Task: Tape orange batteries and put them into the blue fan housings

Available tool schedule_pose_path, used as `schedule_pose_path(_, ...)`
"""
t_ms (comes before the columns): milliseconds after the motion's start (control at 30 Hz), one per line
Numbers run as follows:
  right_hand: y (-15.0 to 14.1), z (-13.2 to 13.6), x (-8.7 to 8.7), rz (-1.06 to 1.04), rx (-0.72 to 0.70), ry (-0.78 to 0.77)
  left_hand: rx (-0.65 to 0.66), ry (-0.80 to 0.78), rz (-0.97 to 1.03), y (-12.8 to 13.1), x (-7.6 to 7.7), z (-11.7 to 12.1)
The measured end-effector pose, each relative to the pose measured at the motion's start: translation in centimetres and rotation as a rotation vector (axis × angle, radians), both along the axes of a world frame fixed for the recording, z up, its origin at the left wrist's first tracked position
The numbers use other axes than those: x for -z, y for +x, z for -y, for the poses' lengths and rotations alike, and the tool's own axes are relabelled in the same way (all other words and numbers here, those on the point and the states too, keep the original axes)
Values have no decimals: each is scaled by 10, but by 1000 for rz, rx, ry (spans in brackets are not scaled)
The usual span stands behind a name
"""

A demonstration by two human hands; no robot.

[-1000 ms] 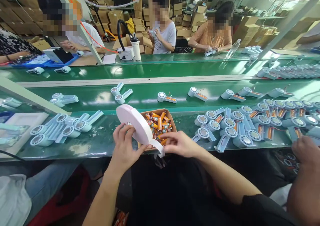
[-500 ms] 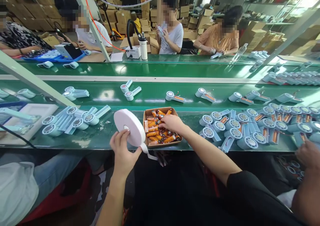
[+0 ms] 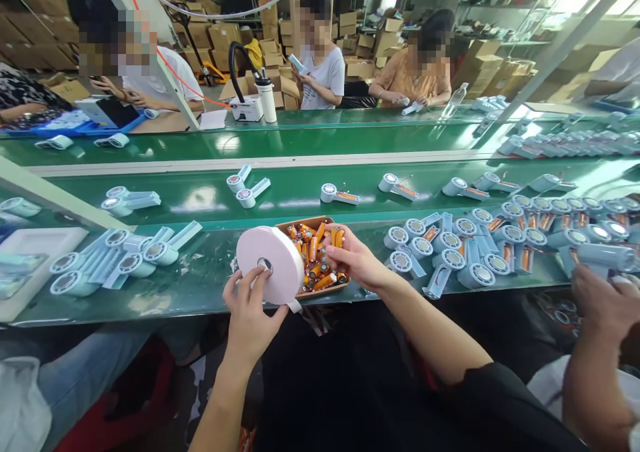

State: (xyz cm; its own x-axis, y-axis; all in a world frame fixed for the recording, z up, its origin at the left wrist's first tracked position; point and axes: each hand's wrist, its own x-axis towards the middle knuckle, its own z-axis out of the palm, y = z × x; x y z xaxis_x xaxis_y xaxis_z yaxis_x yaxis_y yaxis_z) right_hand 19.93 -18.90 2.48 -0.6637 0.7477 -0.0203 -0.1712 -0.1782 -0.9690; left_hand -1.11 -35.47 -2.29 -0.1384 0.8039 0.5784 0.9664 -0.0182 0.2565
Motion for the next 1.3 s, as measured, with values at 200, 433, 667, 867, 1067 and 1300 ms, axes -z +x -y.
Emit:
schedule_pose_path(200,26,-4,-29,314,-19,636,40,-10,-105,9,-10,0)
schedule_pose_path(433,38,-23,-50,571,-148,719,116,-73,-255,1,-15,4)
schedule_pose_path(667,-5,1,6,-67,152,60,149,-62,-253,6,-23,-11)
schedule_pose_path(867,1,-33,19,-239,495,-111,153,-86,-177,38,-11,-4)
schedule_pose_path(1067,71,-140,-29,-380,832,97,356,-454,-12,1,-39,-66)
schedule_pose_path(1300,61,-93,12,-233,604,79,111,-512,53,-79,-50,-242)
